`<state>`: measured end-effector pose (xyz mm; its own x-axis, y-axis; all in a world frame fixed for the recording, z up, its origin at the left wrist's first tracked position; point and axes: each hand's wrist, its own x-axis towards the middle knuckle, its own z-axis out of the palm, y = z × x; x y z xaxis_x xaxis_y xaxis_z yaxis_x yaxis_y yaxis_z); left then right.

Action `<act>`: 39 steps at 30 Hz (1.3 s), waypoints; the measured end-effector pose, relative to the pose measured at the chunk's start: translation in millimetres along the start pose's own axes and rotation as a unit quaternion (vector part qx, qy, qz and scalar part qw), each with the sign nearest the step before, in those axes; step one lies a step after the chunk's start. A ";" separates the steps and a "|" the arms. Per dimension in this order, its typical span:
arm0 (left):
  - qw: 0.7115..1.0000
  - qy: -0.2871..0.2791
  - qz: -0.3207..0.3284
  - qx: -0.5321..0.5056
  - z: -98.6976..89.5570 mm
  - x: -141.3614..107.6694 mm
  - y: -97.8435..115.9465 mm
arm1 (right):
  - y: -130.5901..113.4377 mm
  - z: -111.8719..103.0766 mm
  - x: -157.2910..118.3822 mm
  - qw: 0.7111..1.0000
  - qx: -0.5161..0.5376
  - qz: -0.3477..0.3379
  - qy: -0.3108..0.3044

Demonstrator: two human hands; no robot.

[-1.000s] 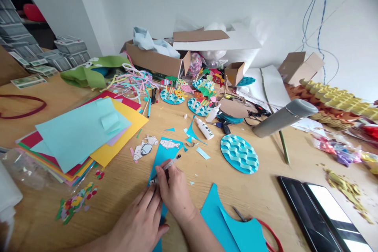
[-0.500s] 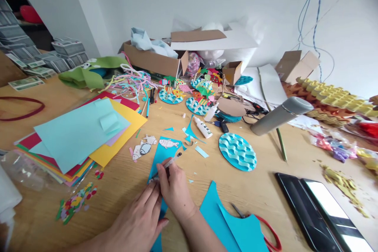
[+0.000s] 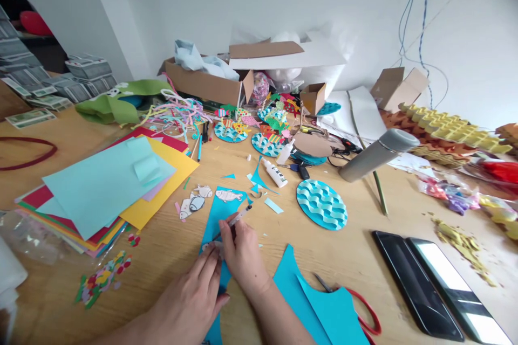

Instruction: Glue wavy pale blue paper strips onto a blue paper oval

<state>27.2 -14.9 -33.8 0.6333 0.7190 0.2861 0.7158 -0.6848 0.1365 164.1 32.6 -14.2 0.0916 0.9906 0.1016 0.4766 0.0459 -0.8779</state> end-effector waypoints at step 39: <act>0.996 -0.034 0.049 0.063 -4.4 3.0 -4.4 | 1.6 -13.6 -3.8 0.996 0.025 0.080 -0.005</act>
<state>24.6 -10.3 -29.4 0.7173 0.6589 0.2266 0.6783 -0.7347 -0.0108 176.4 27.2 -9.7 0.1537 0.9871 -0.0458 0.4129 -0.1063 -0.9046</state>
